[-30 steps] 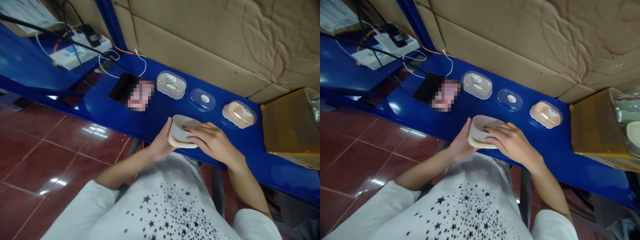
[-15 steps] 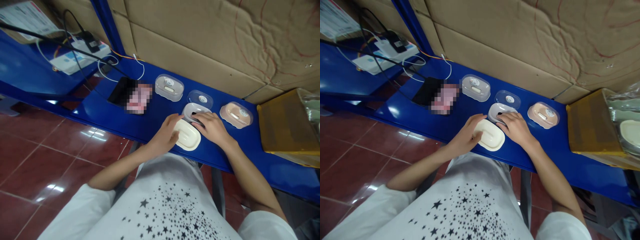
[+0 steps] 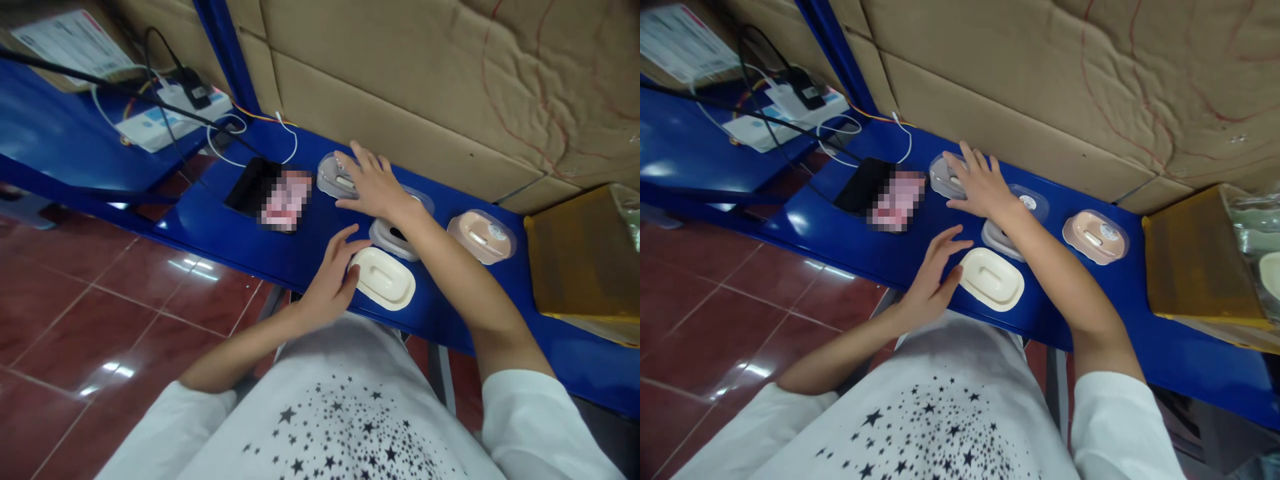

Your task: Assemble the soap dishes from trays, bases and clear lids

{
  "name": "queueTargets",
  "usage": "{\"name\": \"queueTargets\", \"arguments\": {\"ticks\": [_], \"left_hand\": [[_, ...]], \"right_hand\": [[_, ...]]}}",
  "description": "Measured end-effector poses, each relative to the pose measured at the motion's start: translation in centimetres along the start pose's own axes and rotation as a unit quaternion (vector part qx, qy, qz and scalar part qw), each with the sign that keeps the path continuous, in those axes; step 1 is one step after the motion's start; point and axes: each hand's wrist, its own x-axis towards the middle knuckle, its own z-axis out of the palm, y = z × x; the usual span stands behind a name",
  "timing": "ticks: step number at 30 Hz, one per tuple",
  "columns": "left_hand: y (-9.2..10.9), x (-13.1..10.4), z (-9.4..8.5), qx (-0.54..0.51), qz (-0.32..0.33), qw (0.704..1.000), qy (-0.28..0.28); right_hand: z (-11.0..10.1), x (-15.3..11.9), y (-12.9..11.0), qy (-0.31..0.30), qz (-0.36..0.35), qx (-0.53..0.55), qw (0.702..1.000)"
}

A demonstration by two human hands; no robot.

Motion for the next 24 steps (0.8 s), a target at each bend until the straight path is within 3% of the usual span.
{"name": "queueTargets", "arguments": {"ticks": [3, 5, 8, 10, 13, 15, 20, 24], "left_hand": [[-0.2, -0.4, -1.3, -0.095, -0.04, 0.993, 0.061], [-0.5, -0.4, -1.9, -0.174, -0.088, 0.978, 0.076], [-0.8, 0.1, -2.6, -0.291, -0.164, 0.94, 0.07], [-0.9, 0.5, -2.8, -0.364, -0.195, 0.909, 0.062], [-0.7, 1.0, -2.9, -0.424, -0.196, 0.883, 0.041], [-0.6, 1.2, -3.0, -0.439, -0.188, 0.878, 0.036], [-0.7, 1.0, -3.2, -0.458, -0.194, 0.865, 0.065], [-0.7, 0.7, -3.2, -0.47, -0.188, 0.861, 0.059]], "right_hand": [[1.0, 2.4, 0.4, -0.034, 0.029, 0.026, 0.999], [0.7, 2.1, 0.4, -0.026, 0.028, 0.065, 0.997], [-1.0, -0.6, -1.0, -0.019, -0.002, 0.155, 0.988], [-2.5, -2.9, -2.7, -0.047, -0.034, 0.212, 0.975], [-4.3, -5.5, -5.3, -0.107, -0.087, 0.251, 0.958], [-4.7, -5.9, -5.9, -0.112, -0.108, 0.252, 0.955], [-2.5, -2.9, -2.2, -0.029, -0.052, 0.173, 0.983], [-0.3, -0.6, 1.0, -0.077, 0.046, 0.08, 0.993]]}}
